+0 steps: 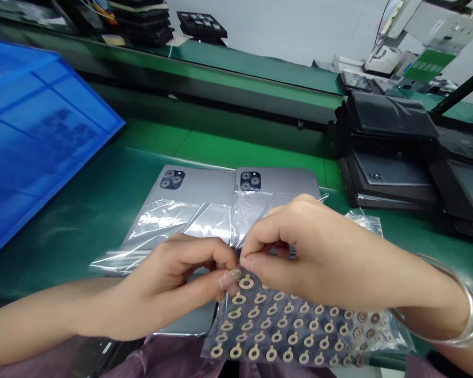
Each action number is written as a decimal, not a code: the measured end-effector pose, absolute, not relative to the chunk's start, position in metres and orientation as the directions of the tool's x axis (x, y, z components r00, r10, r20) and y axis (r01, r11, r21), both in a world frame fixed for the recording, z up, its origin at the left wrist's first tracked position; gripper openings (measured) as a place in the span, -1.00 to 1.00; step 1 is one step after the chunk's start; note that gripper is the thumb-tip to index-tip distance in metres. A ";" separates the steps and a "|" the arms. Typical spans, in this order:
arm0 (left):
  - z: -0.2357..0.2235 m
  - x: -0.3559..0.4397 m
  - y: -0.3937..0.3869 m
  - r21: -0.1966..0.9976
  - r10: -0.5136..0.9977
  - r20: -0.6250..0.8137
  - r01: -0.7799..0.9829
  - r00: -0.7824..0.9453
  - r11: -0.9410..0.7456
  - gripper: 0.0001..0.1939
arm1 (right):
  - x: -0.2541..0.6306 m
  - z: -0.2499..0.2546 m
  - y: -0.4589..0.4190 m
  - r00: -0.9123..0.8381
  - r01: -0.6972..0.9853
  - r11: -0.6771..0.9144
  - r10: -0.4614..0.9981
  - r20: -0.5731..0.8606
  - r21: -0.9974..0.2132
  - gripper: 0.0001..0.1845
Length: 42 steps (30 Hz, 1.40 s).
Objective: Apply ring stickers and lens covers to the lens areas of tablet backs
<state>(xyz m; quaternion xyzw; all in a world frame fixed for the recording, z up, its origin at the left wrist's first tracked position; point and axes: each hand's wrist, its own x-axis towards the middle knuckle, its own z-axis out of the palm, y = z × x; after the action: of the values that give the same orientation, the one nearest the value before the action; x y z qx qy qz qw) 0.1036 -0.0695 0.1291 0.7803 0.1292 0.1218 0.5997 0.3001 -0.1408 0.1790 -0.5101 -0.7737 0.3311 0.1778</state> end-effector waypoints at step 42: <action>0.124 0.081 -0.082 0.500 0.280 0.504 -0.013 0.817 -0.866 -0.74 | 0.288 0.176 -0.148 -0.277 0.543 -0.027 0.938 -0.209 -0.839 -0.81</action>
<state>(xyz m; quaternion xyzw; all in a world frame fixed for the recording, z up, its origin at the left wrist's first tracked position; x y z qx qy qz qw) 0.0805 -0.0817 0.1243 0.9201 0.0725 0.2937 0.2487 0.2884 -0.1476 0.1761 -0.5595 -0.6616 0.4479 0.2205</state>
